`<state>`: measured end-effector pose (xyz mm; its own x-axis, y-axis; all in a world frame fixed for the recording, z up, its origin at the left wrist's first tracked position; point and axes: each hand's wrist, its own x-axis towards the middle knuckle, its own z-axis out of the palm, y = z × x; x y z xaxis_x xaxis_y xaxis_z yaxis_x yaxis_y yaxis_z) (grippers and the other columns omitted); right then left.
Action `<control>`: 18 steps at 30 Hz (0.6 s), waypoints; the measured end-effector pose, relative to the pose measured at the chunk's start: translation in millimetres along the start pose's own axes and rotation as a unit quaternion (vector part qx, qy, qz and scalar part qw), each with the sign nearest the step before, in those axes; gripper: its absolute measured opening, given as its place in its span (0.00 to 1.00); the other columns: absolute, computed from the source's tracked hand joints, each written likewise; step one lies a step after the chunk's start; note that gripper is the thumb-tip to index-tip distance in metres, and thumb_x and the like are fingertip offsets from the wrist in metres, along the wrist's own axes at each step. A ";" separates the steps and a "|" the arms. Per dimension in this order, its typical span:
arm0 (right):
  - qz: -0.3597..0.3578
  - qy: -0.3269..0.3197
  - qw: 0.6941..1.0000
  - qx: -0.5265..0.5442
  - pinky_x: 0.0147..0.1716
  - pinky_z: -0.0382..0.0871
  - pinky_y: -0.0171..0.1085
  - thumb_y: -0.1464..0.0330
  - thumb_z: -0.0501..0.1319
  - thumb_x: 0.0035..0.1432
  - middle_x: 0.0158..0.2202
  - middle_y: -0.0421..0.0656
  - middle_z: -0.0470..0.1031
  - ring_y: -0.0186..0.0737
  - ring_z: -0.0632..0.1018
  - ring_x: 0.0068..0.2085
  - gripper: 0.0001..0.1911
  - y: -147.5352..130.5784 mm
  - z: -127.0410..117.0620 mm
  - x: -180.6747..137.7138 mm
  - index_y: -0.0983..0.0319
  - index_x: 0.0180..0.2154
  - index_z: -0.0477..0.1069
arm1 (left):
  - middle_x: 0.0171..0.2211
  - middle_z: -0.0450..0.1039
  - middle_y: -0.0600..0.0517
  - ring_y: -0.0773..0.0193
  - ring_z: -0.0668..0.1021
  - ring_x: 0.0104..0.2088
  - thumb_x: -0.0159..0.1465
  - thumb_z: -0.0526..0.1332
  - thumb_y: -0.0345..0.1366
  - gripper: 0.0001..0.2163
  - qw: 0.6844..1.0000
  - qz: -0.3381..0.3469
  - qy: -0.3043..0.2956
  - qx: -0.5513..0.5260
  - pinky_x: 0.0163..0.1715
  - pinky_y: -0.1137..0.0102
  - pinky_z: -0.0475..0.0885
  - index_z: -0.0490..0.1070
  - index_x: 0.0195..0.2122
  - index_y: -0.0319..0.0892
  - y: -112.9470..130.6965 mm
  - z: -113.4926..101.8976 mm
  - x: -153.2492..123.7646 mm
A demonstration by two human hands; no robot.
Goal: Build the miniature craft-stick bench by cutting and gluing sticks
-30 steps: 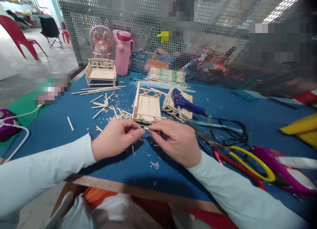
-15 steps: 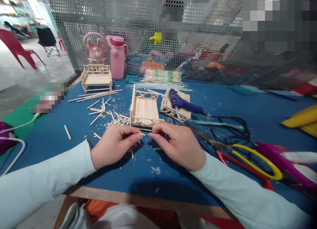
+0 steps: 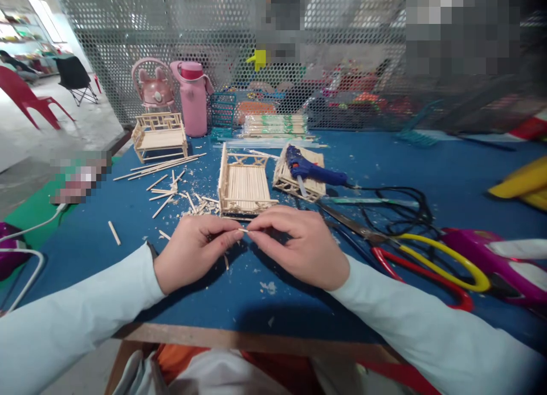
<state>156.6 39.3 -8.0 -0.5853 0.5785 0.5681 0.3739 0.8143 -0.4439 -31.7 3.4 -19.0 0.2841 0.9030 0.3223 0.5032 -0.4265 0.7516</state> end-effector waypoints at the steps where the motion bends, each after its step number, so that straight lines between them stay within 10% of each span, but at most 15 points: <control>1: -0.013 0.005 1.000 -0.009 0.32 0.68 0.33 0.72 0.58 0.57 0.27 0.41 0.76 0.34 0.75 0.30 0.05 0.3 0.6 0.2 0.62 0.30 0.72 | 0.25 0.77 0.53 0.70 0.74 0.23 0.63 0.58 0.37 0.09 1.000 0.001 0.003 0.002 0.25 0.75 0.67 0.77 0.33 0.42 0.0 0.1 0.4; 11: -0.148 0.016 0.961 -0.232 0.44 0.61 0.47 0.70 0.55 0.60 0.37 0.47 0.75 0.45 0.71 0.41 0.06 16.6 -3.8 20.2 0.62 0.33 0.70 | 0.20 0.67 0.57 0.71 0.67 0.20 0.59 0.60 0.38 0.07 0.993 -0.079 0.083 0.021 0.21 0.75 0.63 0.69 0.32 0.40 -3.6 1.0 2.4; 18: -0.151 -0.007 0.964 -0.221 0.44 0.63 0.47 0.71 0.53 0.60 0.41 0.49 0.74 0.45 0.72 0.43 0.08 29.9 0.9 26.8 0.62 0.33 0.70 | 0.51 0.65 0.43 0.59 0.71 0.47 0.56 0.61 0.32 0.22 0.962 0.092 0.180 0.184 0.42 0.65 0.71 0.58 0.52 0.42 -13.4 -8.2 6.6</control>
<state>151.4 79.0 -6.6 -0.7241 0.3147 0.6137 0.4536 0.8876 0.0800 -43.3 15.5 -22.2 0.1281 0.7407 0.6595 0.7448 -0.5110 0.4292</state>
